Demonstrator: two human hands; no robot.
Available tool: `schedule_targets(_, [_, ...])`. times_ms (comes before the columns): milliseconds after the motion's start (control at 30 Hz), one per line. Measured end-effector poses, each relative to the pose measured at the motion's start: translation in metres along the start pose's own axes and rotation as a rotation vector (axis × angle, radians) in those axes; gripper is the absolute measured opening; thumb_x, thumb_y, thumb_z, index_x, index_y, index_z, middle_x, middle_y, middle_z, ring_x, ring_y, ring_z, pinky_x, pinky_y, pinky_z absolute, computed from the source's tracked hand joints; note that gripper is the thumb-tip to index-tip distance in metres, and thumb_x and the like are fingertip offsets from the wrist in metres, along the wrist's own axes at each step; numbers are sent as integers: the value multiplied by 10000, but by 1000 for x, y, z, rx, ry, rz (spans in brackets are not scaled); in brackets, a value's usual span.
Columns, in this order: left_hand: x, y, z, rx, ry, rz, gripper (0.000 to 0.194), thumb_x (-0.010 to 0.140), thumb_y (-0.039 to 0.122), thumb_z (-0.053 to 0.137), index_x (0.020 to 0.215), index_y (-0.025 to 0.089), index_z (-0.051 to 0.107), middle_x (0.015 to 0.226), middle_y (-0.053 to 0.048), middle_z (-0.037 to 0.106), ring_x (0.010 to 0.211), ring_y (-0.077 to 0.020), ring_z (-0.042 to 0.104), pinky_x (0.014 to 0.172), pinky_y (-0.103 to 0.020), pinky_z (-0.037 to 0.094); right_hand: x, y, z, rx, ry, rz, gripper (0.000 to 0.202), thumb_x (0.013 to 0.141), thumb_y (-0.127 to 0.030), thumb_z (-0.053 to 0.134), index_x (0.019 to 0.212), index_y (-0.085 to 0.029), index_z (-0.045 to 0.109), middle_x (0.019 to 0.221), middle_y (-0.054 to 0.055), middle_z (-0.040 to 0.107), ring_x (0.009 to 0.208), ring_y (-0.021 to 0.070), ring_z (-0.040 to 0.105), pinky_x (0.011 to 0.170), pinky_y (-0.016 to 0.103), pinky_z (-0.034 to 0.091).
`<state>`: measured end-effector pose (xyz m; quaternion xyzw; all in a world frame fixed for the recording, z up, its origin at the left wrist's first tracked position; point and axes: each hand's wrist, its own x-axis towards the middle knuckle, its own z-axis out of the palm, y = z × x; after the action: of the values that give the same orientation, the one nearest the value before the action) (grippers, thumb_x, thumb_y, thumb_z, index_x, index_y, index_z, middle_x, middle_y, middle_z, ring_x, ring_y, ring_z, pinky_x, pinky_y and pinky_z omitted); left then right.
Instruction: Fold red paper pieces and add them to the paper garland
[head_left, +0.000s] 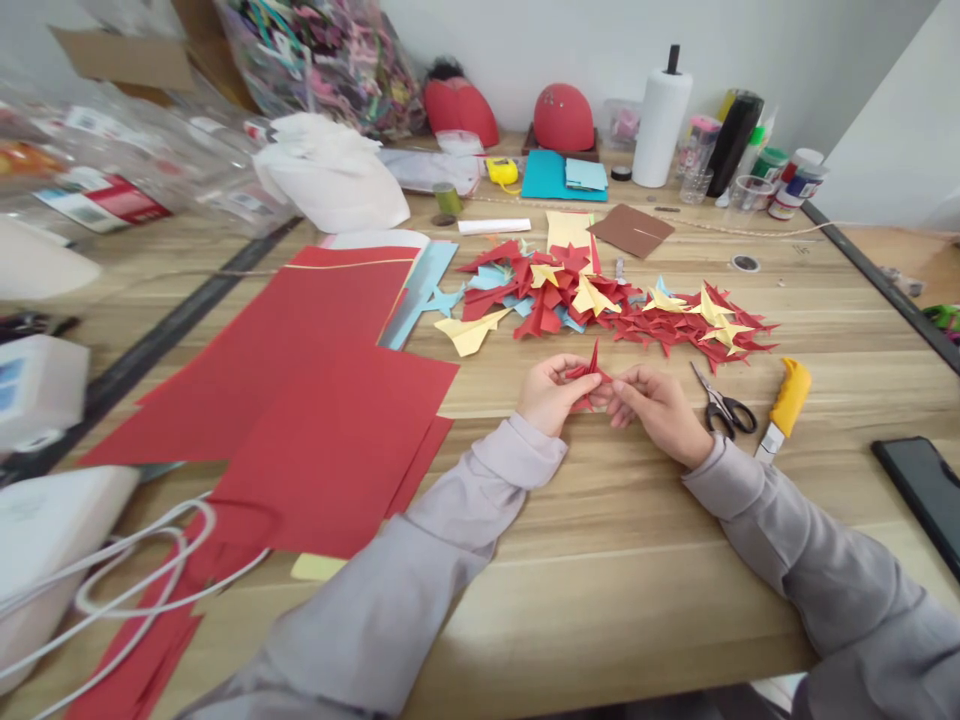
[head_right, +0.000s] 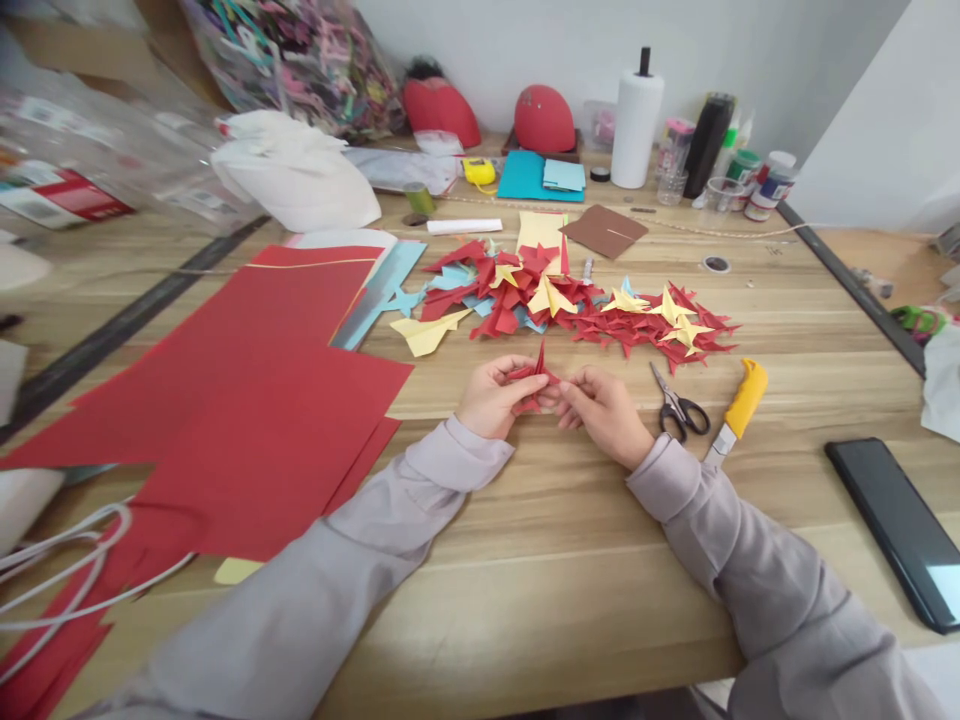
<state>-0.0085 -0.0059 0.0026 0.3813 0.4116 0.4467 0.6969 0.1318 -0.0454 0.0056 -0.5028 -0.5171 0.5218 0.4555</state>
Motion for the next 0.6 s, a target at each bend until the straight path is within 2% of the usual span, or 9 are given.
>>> schedule_targets(233, [-1,1,1,-43,-28,-24,361,478,223,775,746,123,554,636,-46,678,540,-176,648,498,-274,527,2,2,-3,75,-31,52,298,748,-467,561,734,-182,473,581,-2,630,452,108,583,441,220,440])
schedule_targets(433, [0,1,1,-63,12,5,363,474,234,784,743,126,566,710,-43,690,641,-165,655,566,-257,516,-1,-1,-2,173,29,69,263,740,-427,567,768,-194,449,575,-23,618,461,120,590,447,227,435])
schedule_targets(600, [1,-2,1,-70,-18,53,339,527,260,766,774,138,569,831,-56,696,688,-151,644,542,-229,490,-2,-2,2,77,23,14,315,698,-416,627,823,-199,437,572,-43,602,438,101,550,446,226,429])
